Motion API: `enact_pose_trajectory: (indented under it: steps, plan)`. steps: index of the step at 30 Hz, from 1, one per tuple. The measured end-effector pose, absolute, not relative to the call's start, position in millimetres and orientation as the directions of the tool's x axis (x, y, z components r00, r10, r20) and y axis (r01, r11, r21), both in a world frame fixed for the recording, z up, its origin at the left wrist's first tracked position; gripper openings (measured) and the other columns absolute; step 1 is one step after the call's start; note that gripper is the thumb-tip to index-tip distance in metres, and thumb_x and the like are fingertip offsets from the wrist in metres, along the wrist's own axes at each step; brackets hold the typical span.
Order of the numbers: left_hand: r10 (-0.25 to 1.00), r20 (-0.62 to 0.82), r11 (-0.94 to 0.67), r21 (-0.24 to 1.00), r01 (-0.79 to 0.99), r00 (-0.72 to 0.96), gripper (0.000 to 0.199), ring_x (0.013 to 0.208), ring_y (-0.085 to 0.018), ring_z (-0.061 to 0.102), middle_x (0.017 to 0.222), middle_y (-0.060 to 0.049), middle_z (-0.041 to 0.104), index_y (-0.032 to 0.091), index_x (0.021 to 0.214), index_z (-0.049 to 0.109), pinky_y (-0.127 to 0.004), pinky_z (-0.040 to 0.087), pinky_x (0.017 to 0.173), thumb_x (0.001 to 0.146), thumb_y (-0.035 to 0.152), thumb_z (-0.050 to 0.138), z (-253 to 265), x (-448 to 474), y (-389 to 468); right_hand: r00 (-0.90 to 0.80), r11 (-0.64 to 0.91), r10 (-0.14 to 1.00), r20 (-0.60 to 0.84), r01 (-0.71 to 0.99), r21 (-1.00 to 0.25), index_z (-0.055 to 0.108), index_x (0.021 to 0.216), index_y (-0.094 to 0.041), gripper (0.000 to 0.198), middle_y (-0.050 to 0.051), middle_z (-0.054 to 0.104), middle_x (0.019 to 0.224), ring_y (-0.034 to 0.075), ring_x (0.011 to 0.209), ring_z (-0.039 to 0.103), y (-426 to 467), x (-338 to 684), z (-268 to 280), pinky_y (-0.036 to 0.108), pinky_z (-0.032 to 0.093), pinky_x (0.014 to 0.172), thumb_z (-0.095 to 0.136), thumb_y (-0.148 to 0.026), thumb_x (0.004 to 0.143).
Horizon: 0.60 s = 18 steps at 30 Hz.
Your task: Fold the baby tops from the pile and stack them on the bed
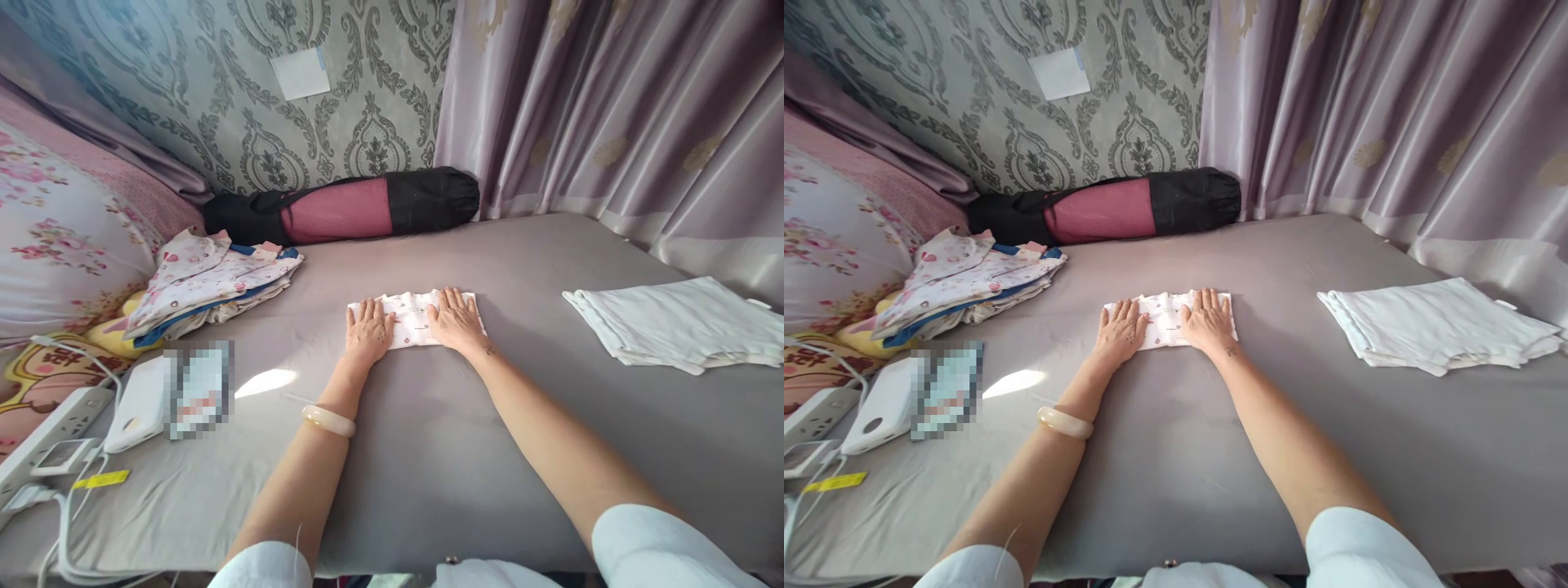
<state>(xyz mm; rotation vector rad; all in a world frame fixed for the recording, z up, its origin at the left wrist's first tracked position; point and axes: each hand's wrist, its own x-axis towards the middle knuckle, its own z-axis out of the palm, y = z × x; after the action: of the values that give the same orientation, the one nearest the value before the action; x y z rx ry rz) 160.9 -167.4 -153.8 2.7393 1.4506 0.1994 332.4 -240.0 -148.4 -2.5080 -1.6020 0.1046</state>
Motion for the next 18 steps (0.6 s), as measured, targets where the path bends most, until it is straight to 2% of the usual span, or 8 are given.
enact_pose_trajectory:
  steps: [5,9,12,14,18]
  plan:
    - [0.793,0.117,-0.607,0.073,0.792,0.597,0.045,0.130,-0.028,0.051,0.137,-0.014,0.059,0.020,0.138,0.052,-0.060,0.018,0.118,0.101,0.031,0.029,-139,159,-159,0.368,-0.356,0.929,0.037,0.918,-0.177,0.046,0.145,-0.012,0.053,0.016,0.043,0.153,0.028,0.143,0.035,-237,347,-144,0.049,0.021,0.118,0.024,-0.035,0.102]
    - [0.788,-0.016,-0.615,0.027,0.788,0.616,0.036,0.114,-0.025,0.063,0.122,-0.009,0.069,0.023,0.123,0.063,-0.058,0.016,0.118,0.096,0.020,0.039,-119,159,-140,0.245,-0.240,0.970,0.003,0.953,-0.184,0.059,0.134,-0.021,0.043,0.010,0.056,0.143,0.025,0.128,0.053,-234,374,-134,0.037,0.036,0.108,0.034,-0.021,0.099]
    - [0.795,-0.135,-0.593,0.039,0.804,0.592,0.031,0.121,-0.024,0.059,0.128,-0.005,0.067,0.026,0.117,0.064,-0.055,0.017,0.118,0.093,0.020,0.045,-104,162,-122,0.203,-0.214,0.977,-0.071,0.950,-0.225,0.066,0.126,-0.025,0.040,0.006,0.059,0.139,0.024,0.124,0.056,-228,395,-126,0.031,0.043,0.099,0.043,-0.015,0.094]
    - [0.788,-0.206,-0.581,0.062,0.811,0.580,0.030,0.127,-0.023,0.054,0.134,-0.004,0.063,0.028,0.120,0.061,-0.054,0.021,0.117,0.091,0.025,0.052,-97,164,-111,0.208,-0.229,0.972,-0.109,0.940,-0.253,0.066,0.124,-0.025,0.037,0.005,0.059,0.138,0.023,0.126,0.055,-223,404,-121,0.030,0.043,0.099,0.051,-0.017,0.092]
    - [0.775,-0.296,-0.565,0.068,0.822,0.558,0.040,0.128,-0.026,0.053,0.141,-0.009,0.057,0.026,0.124,0.059,-0.045,0.039,0.107,0.084,0.033,0.062,-90,167,-93,0.224,-0.265,0.957,-0.185,0.934,-0.240,0.064,0.125,-0.023,0.038,0.008,0.057,0.136,0.022,0.126,0.052,-212,410,-110,0.029,0.041,0.102,0.063,-0.022,0.087]
